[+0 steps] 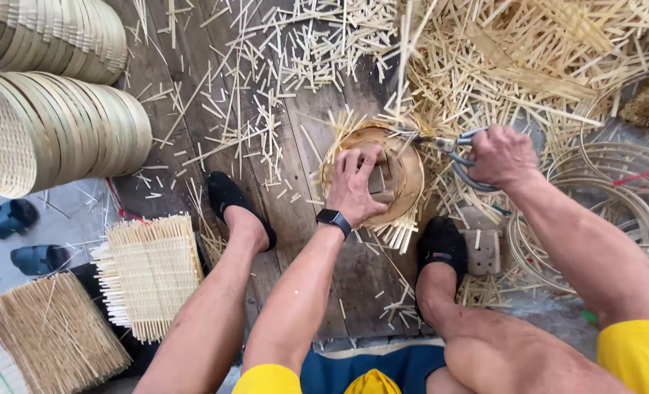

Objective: The recorder is assembling and trimming circular bamboo steamer lids using bamboo strips and a circular mold.

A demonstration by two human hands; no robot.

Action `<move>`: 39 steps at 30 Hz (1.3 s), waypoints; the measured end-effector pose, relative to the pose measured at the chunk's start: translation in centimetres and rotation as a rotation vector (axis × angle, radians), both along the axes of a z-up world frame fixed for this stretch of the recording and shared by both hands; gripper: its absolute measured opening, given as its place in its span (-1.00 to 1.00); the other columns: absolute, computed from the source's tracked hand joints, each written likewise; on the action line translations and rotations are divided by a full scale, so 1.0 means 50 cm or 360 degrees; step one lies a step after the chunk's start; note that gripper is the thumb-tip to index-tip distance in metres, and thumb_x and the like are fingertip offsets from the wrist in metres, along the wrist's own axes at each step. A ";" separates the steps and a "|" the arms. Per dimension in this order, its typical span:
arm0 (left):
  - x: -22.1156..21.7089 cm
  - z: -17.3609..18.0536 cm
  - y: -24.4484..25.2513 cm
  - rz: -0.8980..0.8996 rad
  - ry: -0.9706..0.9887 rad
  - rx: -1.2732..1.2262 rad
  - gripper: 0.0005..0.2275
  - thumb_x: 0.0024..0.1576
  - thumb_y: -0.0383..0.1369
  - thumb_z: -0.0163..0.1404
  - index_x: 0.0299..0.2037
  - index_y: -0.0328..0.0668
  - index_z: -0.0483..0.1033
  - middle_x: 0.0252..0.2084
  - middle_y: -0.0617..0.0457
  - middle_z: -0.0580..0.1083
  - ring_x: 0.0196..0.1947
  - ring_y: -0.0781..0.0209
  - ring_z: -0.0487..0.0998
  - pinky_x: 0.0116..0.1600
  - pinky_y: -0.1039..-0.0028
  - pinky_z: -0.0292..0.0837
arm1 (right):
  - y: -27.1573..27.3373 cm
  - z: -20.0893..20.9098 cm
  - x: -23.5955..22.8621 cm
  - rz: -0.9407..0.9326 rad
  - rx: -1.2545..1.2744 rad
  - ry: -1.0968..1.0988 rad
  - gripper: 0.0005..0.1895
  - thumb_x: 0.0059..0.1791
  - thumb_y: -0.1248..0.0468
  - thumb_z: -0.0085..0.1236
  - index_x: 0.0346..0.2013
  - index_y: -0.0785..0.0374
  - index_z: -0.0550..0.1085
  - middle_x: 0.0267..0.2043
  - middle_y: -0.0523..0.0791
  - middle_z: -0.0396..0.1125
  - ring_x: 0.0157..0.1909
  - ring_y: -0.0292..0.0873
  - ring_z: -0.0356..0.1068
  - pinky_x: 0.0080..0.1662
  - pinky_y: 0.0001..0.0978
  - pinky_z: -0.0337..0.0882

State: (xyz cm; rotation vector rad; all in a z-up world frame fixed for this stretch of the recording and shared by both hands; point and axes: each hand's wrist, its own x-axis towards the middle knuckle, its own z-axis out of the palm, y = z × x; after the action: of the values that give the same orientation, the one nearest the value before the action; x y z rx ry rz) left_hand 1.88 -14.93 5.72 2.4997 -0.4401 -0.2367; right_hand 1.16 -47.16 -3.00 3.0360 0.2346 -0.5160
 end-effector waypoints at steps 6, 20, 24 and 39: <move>-0.002 -0.013 0.009 -0.0161 0.0059 0.0027 0.10 -0.54 -0.28 0.49 0.36 0.07 0.16 0.16 -0.13 0.23 0.27 -0.25 0.17 0.40 0.04 0.17 | 0.079 0.069 0.032 0.0207 -0.0047 -0.0548 -0.36 -0.15 -0.24 0.04 -0.32 0.35 0.53 -0.41 0.00 0.35 -0.37 -0.10 0.36 -0.33 -0.32 0.44; -0.076 -0.025 -0.037 0.0250 -0.0014 0.0328 -0.08 -0.10 -0.42 0.22 0.50 0.45 0.01 0.48 -0.43 -0.18 0.42 -0.49 0.05 0.23 -0.44 0.02 | 0.075 0.069 0.041 0.0235 -0.0007 -0.0464 -0.36 -0.15 -0.17 0.02 -0.22 0.40 0.50 -0.35 0.04 0.36 -0.31 -0.07 0.38 -0.26 -0.26 0.46; -0.037 -0.008 -0.012 0.0025 -0.0008 0.0278 -0.16 -0.16 -0.50 0.17 0.38 0.47 0.18 0.47 -0.31 -0.11 0.40 -0.34 0.08 0.27 -0.40 -0.04 | 0.025 0.013 0.048 0.0061 -0.0015 -0.0100 -0.66 -0.01 0.11 -0.06 -0.21 0.34 0.49 -0.23 0.03 0.39 -0.18 -0.09 0.42 -0.12 -0.24 0.47; -0.057 0.024 -0.047 0.0063 -0.0423 0.0126 -0.08 -0.21 -0.26 0.30 0.39 0.40 -0.01 0.46 -0.21 -0.03 0.45 -0.29 -0.02 0.40 -0.27 -0.17 | -0.011 0.015 0.020 -0.0001 0.0039 0.0093 -0.62 0.10 0.02 -0.01 -0.19 0.31 0.51 -0.24 0.07 0.45 -0.20 -0.05 0.48 -0.08 -0.16 0.52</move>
State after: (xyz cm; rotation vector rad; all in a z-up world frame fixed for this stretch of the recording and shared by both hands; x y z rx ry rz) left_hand -0.99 -17.28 6.92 2.6254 -0.4954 0.0978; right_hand 2.18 -47.70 -2.26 3.0479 0.2443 -0.6067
